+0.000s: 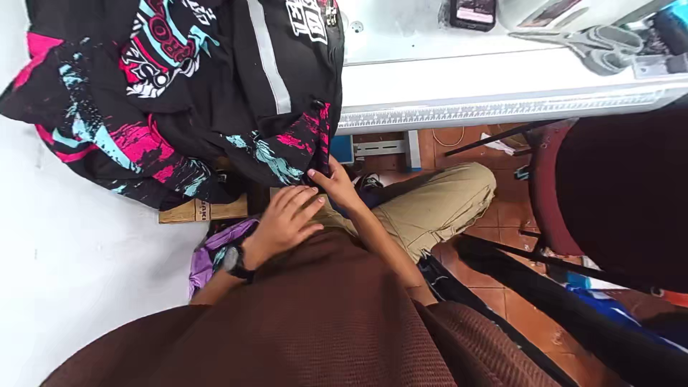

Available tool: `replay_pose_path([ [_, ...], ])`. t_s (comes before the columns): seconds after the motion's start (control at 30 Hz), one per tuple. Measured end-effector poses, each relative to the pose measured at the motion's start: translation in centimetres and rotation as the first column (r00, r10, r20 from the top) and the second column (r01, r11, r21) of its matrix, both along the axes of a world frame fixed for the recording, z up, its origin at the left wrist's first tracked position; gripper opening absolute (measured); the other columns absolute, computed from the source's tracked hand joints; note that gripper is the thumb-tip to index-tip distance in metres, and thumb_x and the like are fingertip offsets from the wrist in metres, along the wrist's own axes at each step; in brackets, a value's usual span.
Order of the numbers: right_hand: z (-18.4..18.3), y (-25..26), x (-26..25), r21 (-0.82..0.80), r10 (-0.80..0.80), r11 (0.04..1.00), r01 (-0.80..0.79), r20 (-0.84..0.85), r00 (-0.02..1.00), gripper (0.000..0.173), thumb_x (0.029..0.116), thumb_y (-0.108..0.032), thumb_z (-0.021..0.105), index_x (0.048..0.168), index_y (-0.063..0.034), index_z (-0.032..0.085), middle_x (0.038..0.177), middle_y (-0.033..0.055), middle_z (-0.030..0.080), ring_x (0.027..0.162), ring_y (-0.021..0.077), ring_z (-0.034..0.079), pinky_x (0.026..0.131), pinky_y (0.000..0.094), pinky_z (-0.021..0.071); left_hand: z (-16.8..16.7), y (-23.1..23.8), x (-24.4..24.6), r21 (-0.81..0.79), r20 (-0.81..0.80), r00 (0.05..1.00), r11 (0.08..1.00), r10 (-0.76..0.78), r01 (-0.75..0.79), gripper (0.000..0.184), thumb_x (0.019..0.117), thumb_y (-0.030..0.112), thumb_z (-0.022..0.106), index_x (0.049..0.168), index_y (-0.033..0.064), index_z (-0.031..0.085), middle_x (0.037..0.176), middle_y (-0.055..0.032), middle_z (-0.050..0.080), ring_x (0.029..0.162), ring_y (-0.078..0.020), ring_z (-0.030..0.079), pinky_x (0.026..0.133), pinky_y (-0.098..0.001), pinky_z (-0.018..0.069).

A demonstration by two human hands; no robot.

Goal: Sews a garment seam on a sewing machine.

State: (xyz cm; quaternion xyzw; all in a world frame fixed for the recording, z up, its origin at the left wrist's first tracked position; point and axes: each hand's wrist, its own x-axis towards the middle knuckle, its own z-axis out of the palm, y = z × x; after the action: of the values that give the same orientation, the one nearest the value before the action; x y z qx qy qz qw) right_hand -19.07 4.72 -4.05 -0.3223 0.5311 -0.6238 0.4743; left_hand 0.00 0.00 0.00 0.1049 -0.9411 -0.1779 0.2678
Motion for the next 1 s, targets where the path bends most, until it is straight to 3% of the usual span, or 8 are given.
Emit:
replay_pose_path([
  [0.1, 4.8, 2.3, 2.5, -0.002, 0.076, 0.997, -0.076, 0.076, 0.994, 0.040, 0.1010, -0.007, 0.055, 0.138, 0.0067, 0.048, 0.122, 0.0119, 0.067, 0.111, 0.0117, 0.067, 0.100, 0.0325, 0.0556, -3.2, 2.4, 0.2, -0.083, -0.101, 0.982, 0.982, 0.159, -0.168, 0.066, 0.0961, 0.050, 0.067, 0.150, 0.0189, 0.044, 0.151, -0.0184, 0.048, 0.144, -0.0355, 0.043, 0.120, -0.0538, 0.0318],
  [0.3, 9.3, 4.6, -2.1, -0.249, 0.348, 0.863, -0.439, -0.335, 0.876, 0.033, 0.1059, -0.015, 0.050, 0.125, 0.0061, 0.066, 0.119, 0.0076, 0.072, 0.110, 0.0085, 0.067, 0.099, 0.0323, 0.0559, 3.3, 0.5, -0.3, -0.121, -0.403, 0.898, 0.962, 0.176, -0.243, 0.014, 0.1007, 0.011, 0.063, 0.109, 0.0054, 0.073, 0.091, -0.0108, 0.073, 0.094, -0.0234, 0.069, 0.093, -0.0379, 0.0521],
  [0.47, 11.5, 4.6, -2.6, -0.272, 0.412, 0.818, -0.507, -0.338, 0.846, 0.064, 0.1073, -0.050, 0.045, 0.140, 0.0035, 0.057, 0.139, 0.0077, 0.062, 0.126, 0.0093, 0.059, 0.105, 0.0324, 0.0520, 5.5, 2.1, -1.9, 0.073, -0.262, 0.942, 0.978, 0.208, -0.195, 0.084, 0.0855, 0.064, 0.073, 0.138, 0.0013, 0.056, 0.118, -0.0219, 0.065, 0.113, -0.0300, 0.062, 0.101, -0.0404, 0.0498],
  [0.6, 12.7, 6.5, 1.9, -0.275, 0.423, 0.882, -0.384, 0.099, 0.901, 0.077, 0.1063, -0.047, 0.049, 0.156, 0.0078, 0.027, 0.155, 0.0115, 0.045, 0.136, 0.0142, 0.052, 0.112, 0.0364, 0.0477, 2.5, 3.5, -2.5, -0.060, -0.285, 0.915, 0.948, 0.284, -0.313, 0.087, 0.0880, 0.051, 0.075, 0.157, 0.0202, 0.031, 0.143, -0.0184, 0.044, 0.136, -0.0338, 0.044, 0.121, -0.0515, 0.0285],
  [0.7, 13.4, 7.3, 2.9, -0.261, 0.387, 0.918, -0.298, 0.438, 0.811, 0.062, 0.1052, -0.036, 0.055, 0.154, 0.0003, 0.039, 0.150, 0.0094, 0.053, 0.133, 0.0195, 0.056, 0.108, 0.0421, 0.0502, 2.5, 3.4, -0.9, -0.017, -0.439, 0.865, 0.960, 0.243, -0.278, 0.068, 0.0926, 0.022, 0.072, 0.151, 0.0161, 0.038, 0.136, -0.0145, 0.052, 0.129, -0.0279, 0.054, 0.115, -0.0443, 0.0415],
  [0.83, 12.7, 5.9, -1.6, -0.209, 0.294, 0.891, -0.402, -0.410, 0.864, 0.038, 0.1073, -0.020, 0.051, 0.126, 0.0090, 0.067, 0.133, 0.0193, 0.067, 0.119, 0.0208, 0.068, 0.095, 0.0360, 0.0610, 5.8, 2.7, 2.3, -0.169, -0.474, 0.879, 0.974, 0.054, -0.150, 0.022, 0.0991, 0.008, 0.064, 0.119, 0.0047, 0.057, 0.101, -0.0134, 0.059, 0.092, -0.0242, 0.065, 0.086, -0.0359, 0.0587],
  [0.9, 11.6, 3.7, -4.6, -0.184, 0.042, 0.954, -0.236, -0.700, 0.713, 0.022, 0.1014, -0.010, 0.058, 0.113, 0.0005, 0.074, 0.112, 0.0106, 0.074, 0.097, 0.0132, 0.071, 0.083, 0.0326, 0.0613, 7.9, 2.6, 2.8, -0.287, -0.358, 0.931, 0.957, -0.077, -0.032, 0.015, 0.1021, 0.008, 0.058, 0.115, 0.0011, 0.060, 0.094, -0.0154, 0.064, 0.080, -0.0256, 0.065, 0.073, -0.0355, 0.0567],
  [1.0, 11.8, 0.2, -8.5, -0.232, -0.181, 0.969, -0.082, -0.898, 0.400, 0.028, 0.0970, -0.002, 0.063, 0.124, -0.0022, 0.070, 0.124, 0.0136, 0.069, 0.109, 0.0224, 0.069, 0.091, 0.0377, 0.0587, 9.2, 3.3, 2.8, -0.423, -0.244, 0.946, 0.902, -0.212, 0.093, 0.017, 0.1022, 0.006, 0.055, 0.115, -0.0011, 0.064, 0.095, -0.0173, 0.070, 0.069, -0.0231, 0.062, 0.058, -0.0327, 0.0480],
])
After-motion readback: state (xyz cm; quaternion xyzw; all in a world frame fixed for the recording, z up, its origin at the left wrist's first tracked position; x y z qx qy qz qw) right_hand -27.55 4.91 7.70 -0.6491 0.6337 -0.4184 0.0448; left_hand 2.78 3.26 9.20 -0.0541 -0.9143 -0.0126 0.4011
